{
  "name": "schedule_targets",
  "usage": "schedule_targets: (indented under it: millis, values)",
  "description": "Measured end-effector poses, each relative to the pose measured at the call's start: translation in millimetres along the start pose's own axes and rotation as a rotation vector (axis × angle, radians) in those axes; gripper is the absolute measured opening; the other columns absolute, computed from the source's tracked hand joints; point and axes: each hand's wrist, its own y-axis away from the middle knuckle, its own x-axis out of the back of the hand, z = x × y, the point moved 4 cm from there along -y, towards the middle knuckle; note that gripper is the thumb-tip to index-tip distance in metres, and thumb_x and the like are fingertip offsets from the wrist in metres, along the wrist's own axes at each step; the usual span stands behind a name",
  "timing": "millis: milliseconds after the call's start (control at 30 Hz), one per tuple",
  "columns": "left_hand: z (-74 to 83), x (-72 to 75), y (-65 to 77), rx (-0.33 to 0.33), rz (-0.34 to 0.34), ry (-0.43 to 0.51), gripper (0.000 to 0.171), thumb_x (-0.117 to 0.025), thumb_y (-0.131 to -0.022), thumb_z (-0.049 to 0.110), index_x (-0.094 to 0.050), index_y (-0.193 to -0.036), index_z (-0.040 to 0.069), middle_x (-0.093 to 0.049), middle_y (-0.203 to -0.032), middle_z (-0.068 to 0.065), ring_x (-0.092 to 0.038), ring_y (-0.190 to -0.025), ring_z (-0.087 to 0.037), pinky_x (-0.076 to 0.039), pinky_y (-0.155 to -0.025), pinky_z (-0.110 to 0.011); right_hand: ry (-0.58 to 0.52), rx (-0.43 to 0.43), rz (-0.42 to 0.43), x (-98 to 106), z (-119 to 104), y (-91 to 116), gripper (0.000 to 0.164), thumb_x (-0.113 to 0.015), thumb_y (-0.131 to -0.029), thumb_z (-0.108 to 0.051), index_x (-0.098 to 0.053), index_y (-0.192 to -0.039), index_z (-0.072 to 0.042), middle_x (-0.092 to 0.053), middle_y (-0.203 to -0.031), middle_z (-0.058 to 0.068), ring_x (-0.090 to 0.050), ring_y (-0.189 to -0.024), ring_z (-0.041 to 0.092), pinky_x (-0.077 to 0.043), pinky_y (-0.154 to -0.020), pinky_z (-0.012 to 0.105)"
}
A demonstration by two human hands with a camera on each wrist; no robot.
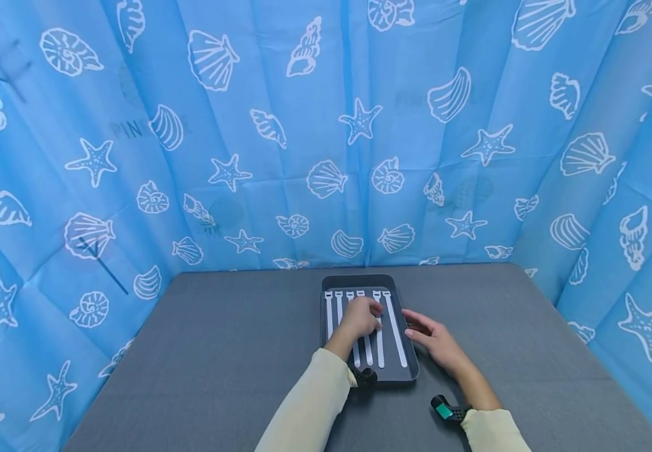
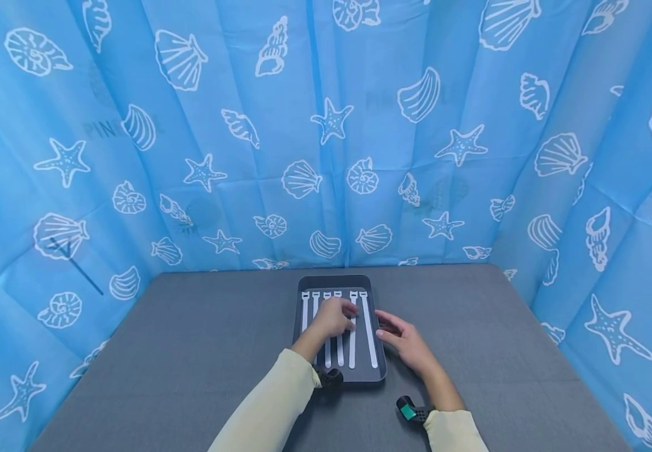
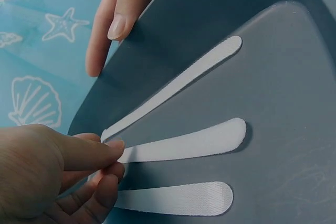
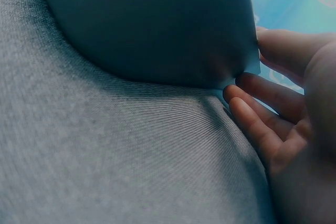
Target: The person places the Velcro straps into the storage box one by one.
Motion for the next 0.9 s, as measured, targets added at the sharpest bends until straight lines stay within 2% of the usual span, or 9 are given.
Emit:
schedule_targets:
  millis: [267,667,900]
  values:
    - [-2.7,0.0,1.2,0.003,0.012,0.023,0.03,-0.078,-0.077,0.002,-0.074,-0.105,0.012,-0.07,-0.089,0.006,-0.064,-0.087,-0.009,-0.052,-0.082,-0.027,0.017,-0.006,0.009,-1.9,1.6,-2.5,0.049,-0.056,-0.099,-0.013,-0.042,-0.144,0.001,-0.043,-0.144,0.025,-0.044,-0.128,0.042,-0.035,-0.105,0.057]
    - [-5.5,2.6,-0.5,0.017,0.023,0.026,0.033,-0.078,-0.078,0.004,-0.073,-0.109,0.013,-0.07,-0.093,0.007,-0.063,-0.091,-0.009,-0.052,-0.084,-0.028,0.022,0.002,-0.01,-1.4,6.6,-6.4,0.051,-0.057,-0.1,-0.016,-0.041,-0.145,0.001,-0.042,-0.145,0.025,-0.043,-0.129,0.041,-0.036,-0.104,0.056]
    - [-3.9,12.8,1.1,-0.032,0.047,0.079,0.033,-0.076,-0.081,0.005,-0.071,-0.113,0.013,-0.069,-0.099,0.007,-0.064,-0.097,-0.013,-0.052,-0.085,-0.031,0.008,0.011,-0.009,0.4,1.3,-4.7,0.052,-0.058,-0.099,-0.02,-0.043,-0.145,-0.003,-0.044,-0.145,0.021,-0.043,-0.13,0.038,-0.035,-0.105,0.056]
